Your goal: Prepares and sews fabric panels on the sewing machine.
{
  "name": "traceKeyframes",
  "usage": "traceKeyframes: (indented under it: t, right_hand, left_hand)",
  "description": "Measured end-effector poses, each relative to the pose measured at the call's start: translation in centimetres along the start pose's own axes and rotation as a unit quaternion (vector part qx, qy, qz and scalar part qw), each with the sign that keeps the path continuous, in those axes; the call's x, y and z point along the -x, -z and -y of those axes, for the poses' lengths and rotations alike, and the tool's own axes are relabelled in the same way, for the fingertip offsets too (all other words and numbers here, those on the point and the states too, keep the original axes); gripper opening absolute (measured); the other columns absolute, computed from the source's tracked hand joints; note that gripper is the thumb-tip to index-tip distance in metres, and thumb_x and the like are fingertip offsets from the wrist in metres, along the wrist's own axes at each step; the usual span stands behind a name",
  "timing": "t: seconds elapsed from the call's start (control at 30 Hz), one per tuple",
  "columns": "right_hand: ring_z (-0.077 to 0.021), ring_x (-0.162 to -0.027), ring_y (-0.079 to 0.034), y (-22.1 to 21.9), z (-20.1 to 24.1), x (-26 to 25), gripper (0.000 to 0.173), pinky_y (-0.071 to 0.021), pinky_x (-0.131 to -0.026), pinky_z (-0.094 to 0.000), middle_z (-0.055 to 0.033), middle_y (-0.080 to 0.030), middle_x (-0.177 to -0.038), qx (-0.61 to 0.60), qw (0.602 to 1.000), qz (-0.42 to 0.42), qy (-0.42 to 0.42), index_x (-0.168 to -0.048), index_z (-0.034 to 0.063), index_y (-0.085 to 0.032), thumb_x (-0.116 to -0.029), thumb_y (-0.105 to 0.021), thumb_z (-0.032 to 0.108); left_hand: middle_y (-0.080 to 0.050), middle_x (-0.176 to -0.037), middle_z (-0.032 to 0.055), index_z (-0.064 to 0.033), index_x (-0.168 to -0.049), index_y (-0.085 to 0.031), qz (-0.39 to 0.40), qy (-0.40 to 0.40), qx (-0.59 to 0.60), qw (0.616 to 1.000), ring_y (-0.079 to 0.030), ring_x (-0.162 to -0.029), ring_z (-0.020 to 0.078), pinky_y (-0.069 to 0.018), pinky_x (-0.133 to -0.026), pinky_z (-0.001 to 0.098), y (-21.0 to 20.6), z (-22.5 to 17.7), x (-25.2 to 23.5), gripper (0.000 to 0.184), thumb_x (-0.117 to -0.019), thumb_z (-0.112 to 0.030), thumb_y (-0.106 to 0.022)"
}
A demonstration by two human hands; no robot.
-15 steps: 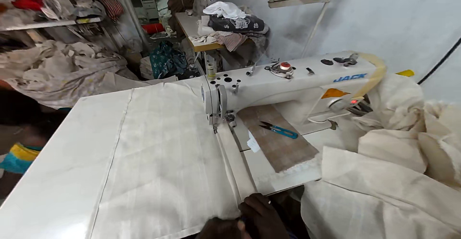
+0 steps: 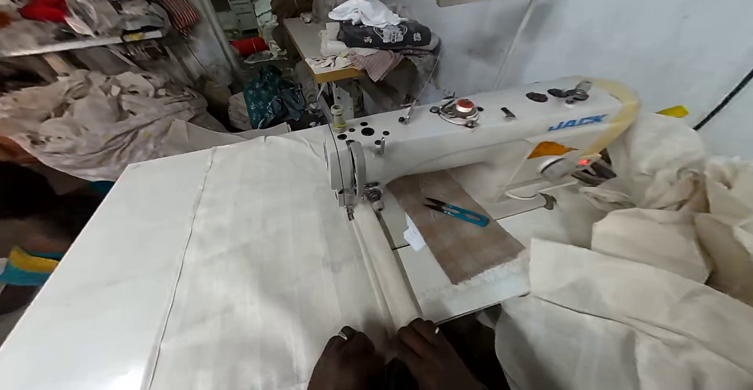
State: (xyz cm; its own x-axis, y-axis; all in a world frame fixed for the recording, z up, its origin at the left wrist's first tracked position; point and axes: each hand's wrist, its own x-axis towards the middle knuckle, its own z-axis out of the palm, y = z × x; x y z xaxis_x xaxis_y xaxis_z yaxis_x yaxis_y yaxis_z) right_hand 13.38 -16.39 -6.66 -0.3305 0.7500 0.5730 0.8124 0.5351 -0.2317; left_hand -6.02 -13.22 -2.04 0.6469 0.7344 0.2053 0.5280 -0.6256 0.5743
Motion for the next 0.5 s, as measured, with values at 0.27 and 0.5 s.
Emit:
traceKeyframes:
  t: [0.27,0.5]
  right_hand:
    - [-0.028,-0.084,-0.069,0.5,0.3,-1.0,0.017,-0.0553,-0.073,-0.038,-0.0089,-0.071,-0.083,-0.011,0.998,0.057,-0.031,-0.091,0.0045,-0.077,-0.086,-0.063,-0.004]
    - [-0.0241,-0.083,-0.067,-2.3,-2.2,-4.1,0.019,-0.0548,-0.071,-0.034,-0.0053,-0.069,-0.081,-0.027,0.998,-0.015,-0.046,-0.087,0.0095,-0.076,-0.085,-0.06,-0.001]
  left_hand:
    - [-0.052,-0.153,0.0147,0.0013,-0.144,-0.055,-0.096,0.066,-0.228,0.967,-0.05,-0.14,0.04,-0.0393,-0.109,0.0627,-5.1,3.4,-4.5,0.066,-0.1049,-0.047,-0.032]
    - [-0.071,-0.129,0.0102,-0.0011,-0.108,-0.076,-0.132,0.011,-0.042,0.99,-0.061,-0.129,0.0382,-0.0478,-0.106,0.0558,-2.6,6.1,-5.2,0.028,-0.0909,0.001,-0.054]
